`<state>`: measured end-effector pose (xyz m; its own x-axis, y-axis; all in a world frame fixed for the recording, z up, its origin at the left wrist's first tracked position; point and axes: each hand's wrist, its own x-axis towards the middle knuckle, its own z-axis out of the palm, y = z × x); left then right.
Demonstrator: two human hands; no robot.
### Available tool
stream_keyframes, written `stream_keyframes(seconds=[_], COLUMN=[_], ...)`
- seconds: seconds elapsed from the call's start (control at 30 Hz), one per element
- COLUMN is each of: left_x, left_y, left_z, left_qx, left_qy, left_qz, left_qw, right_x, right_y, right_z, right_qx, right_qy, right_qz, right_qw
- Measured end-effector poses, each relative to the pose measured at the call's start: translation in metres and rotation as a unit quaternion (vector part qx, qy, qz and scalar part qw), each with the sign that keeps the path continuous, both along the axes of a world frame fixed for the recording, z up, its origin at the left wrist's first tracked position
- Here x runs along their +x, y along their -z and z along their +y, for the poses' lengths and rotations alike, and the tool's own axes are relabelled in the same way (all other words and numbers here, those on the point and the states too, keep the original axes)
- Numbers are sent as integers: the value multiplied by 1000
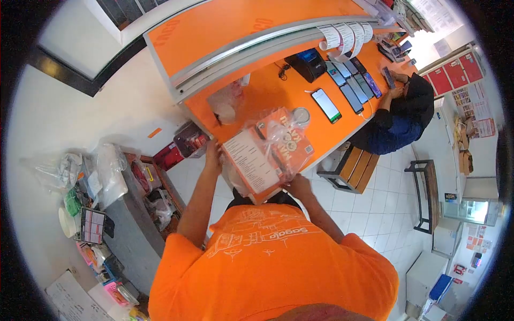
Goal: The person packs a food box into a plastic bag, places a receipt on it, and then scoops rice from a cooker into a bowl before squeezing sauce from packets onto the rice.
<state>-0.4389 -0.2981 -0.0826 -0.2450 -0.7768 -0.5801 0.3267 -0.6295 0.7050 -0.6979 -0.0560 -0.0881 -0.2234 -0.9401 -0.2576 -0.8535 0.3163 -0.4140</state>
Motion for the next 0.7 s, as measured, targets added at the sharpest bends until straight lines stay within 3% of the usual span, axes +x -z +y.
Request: stream_keyframes(seconds=[0.07,0.13,0.2,0.23,0.27,0.33,0.37,0.47,0.5,0.6,0.7], left_x=[15,10,-7,-21,-40,-71,-72,-74,-64,-75,-71], left_y=[8,-16,-14,-13,-21,-45,-24,-17,7,-10,-5], left_z=[38,84,128,144,156,164,158,137,128,97,77], left_qx=[91,67,-86,-165,-230,-355,-450,-427,-433,-425,-422], left_qy=[-84,-124,-173,-198,-162,-81,-88,-114,-124,-152,-155], left_qz=[4,-32,27,56,-17,-170,-161,-203,-235,-197,-241], left_qw=[992,989,981,965,960,916,874,874,861,870,860], right_x=[-52,-76,-81,-73,-66,-65,-63,-71,-73,-67,-79], right_y=[-3,-96,-156,-178,-189,-154,-134,-102,-105,-116,-115], right_z=[0,-43,-91,-107,-118,-133,-141,-176,-179,-207,-224], right_qx=[-26,-152,-334,-301,-272,-296,-310,-356,-362,-381,-391], right_qy=[37,118,-47,-106,-167,-157,-142,-193,-174,-133,-96], right_qz=[-5,-50,-48,-4,41,-3,-24,-37,-40,-68,-134], right_qw=[999,980,940,948,947,942,940,914,915,912,905])
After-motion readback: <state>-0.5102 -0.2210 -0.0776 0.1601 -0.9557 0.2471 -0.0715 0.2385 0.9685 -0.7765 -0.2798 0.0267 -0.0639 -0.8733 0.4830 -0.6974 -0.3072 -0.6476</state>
